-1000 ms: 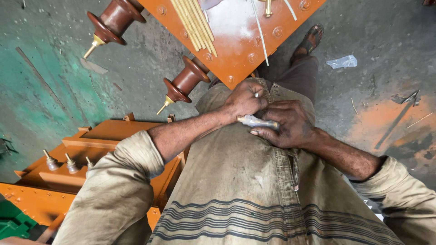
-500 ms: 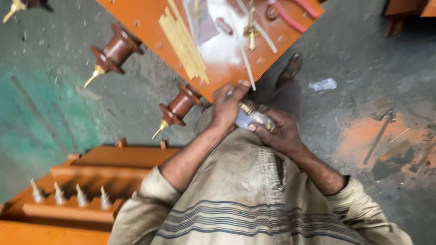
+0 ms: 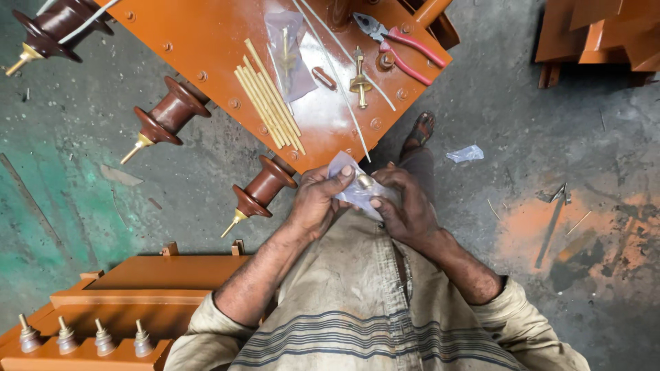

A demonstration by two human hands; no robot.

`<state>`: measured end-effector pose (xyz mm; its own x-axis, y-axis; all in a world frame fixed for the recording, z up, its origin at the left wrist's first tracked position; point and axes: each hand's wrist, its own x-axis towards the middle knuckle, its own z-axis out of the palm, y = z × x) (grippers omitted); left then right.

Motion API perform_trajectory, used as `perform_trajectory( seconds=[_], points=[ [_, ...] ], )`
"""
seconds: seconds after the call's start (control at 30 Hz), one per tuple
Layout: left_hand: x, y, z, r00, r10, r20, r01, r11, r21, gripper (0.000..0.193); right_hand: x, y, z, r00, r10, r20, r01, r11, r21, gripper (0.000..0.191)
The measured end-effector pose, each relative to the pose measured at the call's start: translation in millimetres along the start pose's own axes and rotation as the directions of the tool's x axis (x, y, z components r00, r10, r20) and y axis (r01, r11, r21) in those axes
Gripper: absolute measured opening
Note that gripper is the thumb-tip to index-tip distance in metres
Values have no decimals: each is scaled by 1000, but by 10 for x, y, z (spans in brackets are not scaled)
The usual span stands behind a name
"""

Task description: The person sits on the floor and uses pliers to cut and strip white insulated wire, then fits the wire onto brass terminals on an orange transformer tank. They unwrap brass fittings from plastic packaging and thread brass rods and fittings onto the transformer bushings by hand.

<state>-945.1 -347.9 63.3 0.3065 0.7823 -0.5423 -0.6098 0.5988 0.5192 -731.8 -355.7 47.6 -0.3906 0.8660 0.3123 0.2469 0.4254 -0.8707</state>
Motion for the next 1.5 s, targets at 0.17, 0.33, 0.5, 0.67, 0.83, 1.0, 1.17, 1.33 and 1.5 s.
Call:
perform_trajectory(
  seconds=[0.17,0.33,0.5,0.67,0.83,1.0,1.17,1.33,1.5],
  points=[
    [117,-65,116,985,90,-149,-14,894,448,36,35,0,-73,995,5,100,3,997,-81,59],
    [126,25,125,982,38,-185,78,809,582,38,13,-11,-36,995,33,98,-27,998,-58,47],
    [83,-47,8,959,115,-260,74,783,618,44,100,-103,3,987,42,152,-17,986,-164,44],
    [65,-144,-207,971,-20,-239,96,946,310,39,258,-48,-36,939,-218,266,264,953,-150,61],
    [-55,-248,-249,991,-3,-136,28,983,182,47,124,14,44,950,-199,240,247,949,-194,43],
    [-149,-284,-229,964,90,-248,-70,994,89,43,43,117,182,964,-123,234,132,991,-24,20],
    [-122,-190,-386,975,102,-199,-53,970,237,41,90,133,158,978,184,94,-204,936,287,34],
    [7,-249,-403,965,40,-260,-44,999,-10,34,172,108,292,831,405,381,-505,837,211,64],
    [148,-122,-480,942,171,-289,-86,955,283,29,211,84,322,710,635,305,-615,770,-172,51]
  ],
)
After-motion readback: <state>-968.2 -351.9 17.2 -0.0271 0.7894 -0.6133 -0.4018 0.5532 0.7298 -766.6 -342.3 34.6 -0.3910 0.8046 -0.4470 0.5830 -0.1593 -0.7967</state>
